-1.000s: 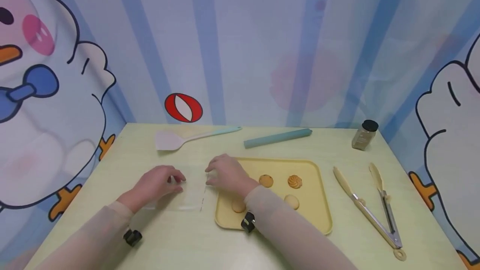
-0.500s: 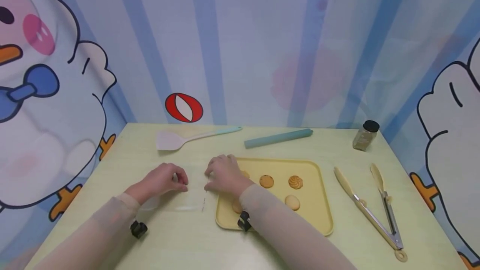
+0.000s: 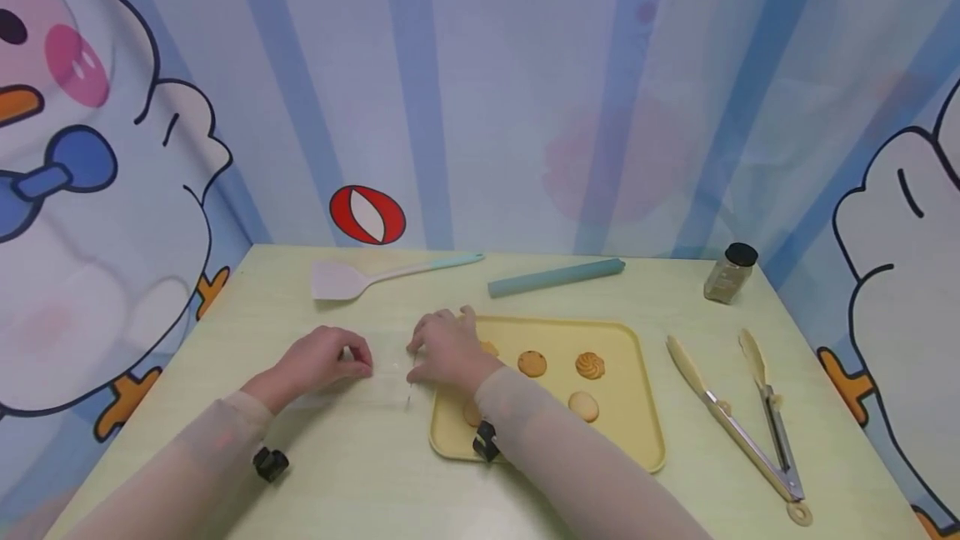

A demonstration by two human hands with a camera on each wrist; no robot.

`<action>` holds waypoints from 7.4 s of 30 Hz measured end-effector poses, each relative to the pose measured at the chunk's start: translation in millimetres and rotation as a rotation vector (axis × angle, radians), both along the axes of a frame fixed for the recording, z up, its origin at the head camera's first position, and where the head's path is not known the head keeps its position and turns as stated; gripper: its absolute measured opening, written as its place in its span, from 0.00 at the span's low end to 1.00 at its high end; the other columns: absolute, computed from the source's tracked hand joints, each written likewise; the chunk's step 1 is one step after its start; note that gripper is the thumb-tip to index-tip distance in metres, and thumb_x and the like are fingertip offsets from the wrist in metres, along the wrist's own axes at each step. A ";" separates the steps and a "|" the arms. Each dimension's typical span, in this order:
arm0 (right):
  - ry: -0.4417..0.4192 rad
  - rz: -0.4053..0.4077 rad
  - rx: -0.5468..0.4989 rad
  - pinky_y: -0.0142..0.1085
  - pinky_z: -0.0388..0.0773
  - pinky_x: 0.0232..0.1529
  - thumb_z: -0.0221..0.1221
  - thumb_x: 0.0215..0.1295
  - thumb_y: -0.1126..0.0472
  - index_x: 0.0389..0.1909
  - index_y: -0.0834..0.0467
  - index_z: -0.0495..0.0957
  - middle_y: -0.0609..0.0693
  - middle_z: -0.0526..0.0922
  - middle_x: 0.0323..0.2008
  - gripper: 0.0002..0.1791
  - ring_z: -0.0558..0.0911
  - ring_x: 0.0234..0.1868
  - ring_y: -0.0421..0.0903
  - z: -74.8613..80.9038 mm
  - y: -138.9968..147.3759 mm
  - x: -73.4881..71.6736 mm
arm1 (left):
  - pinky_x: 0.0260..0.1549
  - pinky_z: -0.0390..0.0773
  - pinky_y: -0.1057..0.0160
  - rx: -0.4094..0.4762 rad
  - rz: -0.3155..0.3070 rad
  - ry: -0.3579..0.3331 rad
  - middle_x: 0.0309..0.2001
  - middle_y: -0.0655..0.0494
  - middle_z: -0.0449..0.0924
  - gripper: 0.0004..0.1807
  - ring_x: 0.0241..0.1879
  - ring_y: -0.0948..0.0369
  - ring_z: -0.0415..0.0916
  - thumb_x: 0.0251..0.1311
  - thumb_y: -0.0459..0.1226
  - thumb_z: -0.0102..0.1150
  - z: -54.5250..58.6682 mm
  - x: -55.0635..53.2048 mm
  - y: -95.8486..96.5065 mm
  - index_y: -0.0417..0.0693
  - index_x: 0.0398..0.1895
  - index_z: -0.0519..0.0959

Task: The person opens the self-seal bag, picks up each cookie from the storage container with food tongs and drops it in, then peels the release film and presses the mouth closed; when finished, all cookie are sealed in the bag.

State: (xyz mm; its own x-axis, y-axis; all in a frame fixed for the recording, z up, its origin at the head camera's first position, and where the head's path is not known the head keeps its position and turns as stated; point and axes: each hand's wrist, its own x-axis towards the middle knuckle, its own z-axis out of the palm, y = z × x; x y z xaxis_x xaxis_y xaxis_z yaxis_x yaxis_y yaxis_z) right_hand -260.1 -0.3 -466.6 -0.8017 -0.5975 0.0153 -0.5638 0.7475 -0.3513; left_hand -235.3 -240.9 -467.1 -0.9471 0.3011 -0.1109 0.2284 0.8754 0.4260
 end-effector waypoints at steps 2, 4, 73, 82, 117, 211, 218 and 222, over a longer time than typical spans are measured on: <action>0.002 0.003 -0.002 0.67 0.47 0.72 0.78 0.53 0.42 0.49 0.45 0.90 0.42 0.83 0.55 0.23 0.73 0.67 0.50 -0.5 1.2 0.5 | 0.41 0.76 0.59 0.020 0.001 0.020 0.31 0.70 0.82 0.06 0.34 0.65 0.75 0.60 0.43 0.75 -0.4 2.7 -2.3 0.65 0.29 0.86; 0.006 0.005 0.001 0.67 0.46 0.73 0.78 0.52 0.41 0.50 0.45 0.90 0.42 0.83 0.55 0.25 0.72 0.67 0.49 -0.9 2.4 1.0 | 0.41 0.76 0.59 0.044 0.002 0.038 0.32 0.69 0.83 0.04 0.33 0.64 0.74 0.61 0.42 0.74 -0.4 5.2 -4.8 0.64 0.32 0.86; 0.246 -0.350 -0.080 0.68 0.55 0.67 0.70 0.65 0.52 0.63 0.54 0.80 0.57 0.79 0.64 0.27 0.74 0.67 0.62 12.3 238.5 75.5 | 0.26 0.68 0.66 0.121 0.025 0.211 0.30 0.65 0.79 0.03 0.26 0.64 0.67 0.65 0.40 0.70 2.2 21.0 -11.2 0.58 0.39 0.86; 0.240 -0.487 -0.066 0.71 0.59 0.58 0.70 0.65 0.51 0.66 0.58 0.77 0.64 0.76 0.65 0.31 0.70 0.65 0.69 5.8 299.9 92.0 | 0.27 0.68 0.66 0.106 0.032 0.193 0.31 0.64 0.79 0.04 0.27 0.63 0.67 0.64 0.39 0.71 4.8 25.5 -11.2 0.58 0.40 0.86; -0.086 -0.745 0.061 0.60 0.77 0.41 0.69 0.52 0.25 0.62 0.82 0.62 0.83 0.66 0.52 0.66 0.75 0.45 0.70 -13.1 406.5 113.4 | 0.27 0.70 0.66 0.099 0.030 0.204 0.33 0.65 0.82 0.04 0.28 0.63 0.68 0.64 0.39 0.71 5.9 21.5 -4.9 0.58 0.39 0.86; 0.200 0.146 -0.088 0.48 0.78 0.57 0.67 0.70 0.56 0.67 0.56 0.73 0.48 0.78 0.61 0.27 0.78 0.59 0.46 24.7 198.8 80.3 | 0.36 0.76 0.64 0.140 -0.067 0.187 0.37 0.68 0.84 0.05 0.33 0.66 0.73 0.62 0.39 0.72 -2.2 28.2 -13.6 0.61 0.38 0.86; 0.124 0.169 -0.096 0.46 0.78 0.59 0.64 0.73 0.55 0.69 0.55 0.72 0.48 0.77 0.63 0.27 0.76 0.61 0.46 29.5 167.1 68.5 | 0.36 0.76 0.64 0.136 -0.065 0.186 0.37 0.68 0.84 0.04 0.33 0.66 0.73 0.63 0.40 0.72 -2.4 28.4 -13.3 0.60 0.39 0.86; 0.133 0.191 -0.067 0.45 0.78 0.59 0.62 0.75 0.53 0.69 0.56 0.72 0.49 0.76 0.64 0.26 0.76 0.61 0.46 28.5 151.0 60.8 | 0.36 0.76 0.64 0.132 -0.068 0.183 0.37 0.69 0.84 0.04 0.34 0.66 0.73 0.64 0.40 0.71 -2.6 27.5 -12.9 0.61 0.39 0.86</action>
State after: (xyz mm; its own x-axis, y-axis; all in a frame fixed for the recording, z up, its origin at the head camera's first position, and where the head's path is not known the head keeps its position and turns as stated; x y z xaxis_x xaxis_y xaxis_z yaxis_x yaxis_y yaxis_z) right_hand -199.2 150.7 -438.1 -0.6628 -0.7320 0.1581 -0.7371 0.6004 -0.3101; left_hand -207.9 -253.8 -469.7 -0.9247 0.3659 0.1051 0.3692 0.7948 0.4817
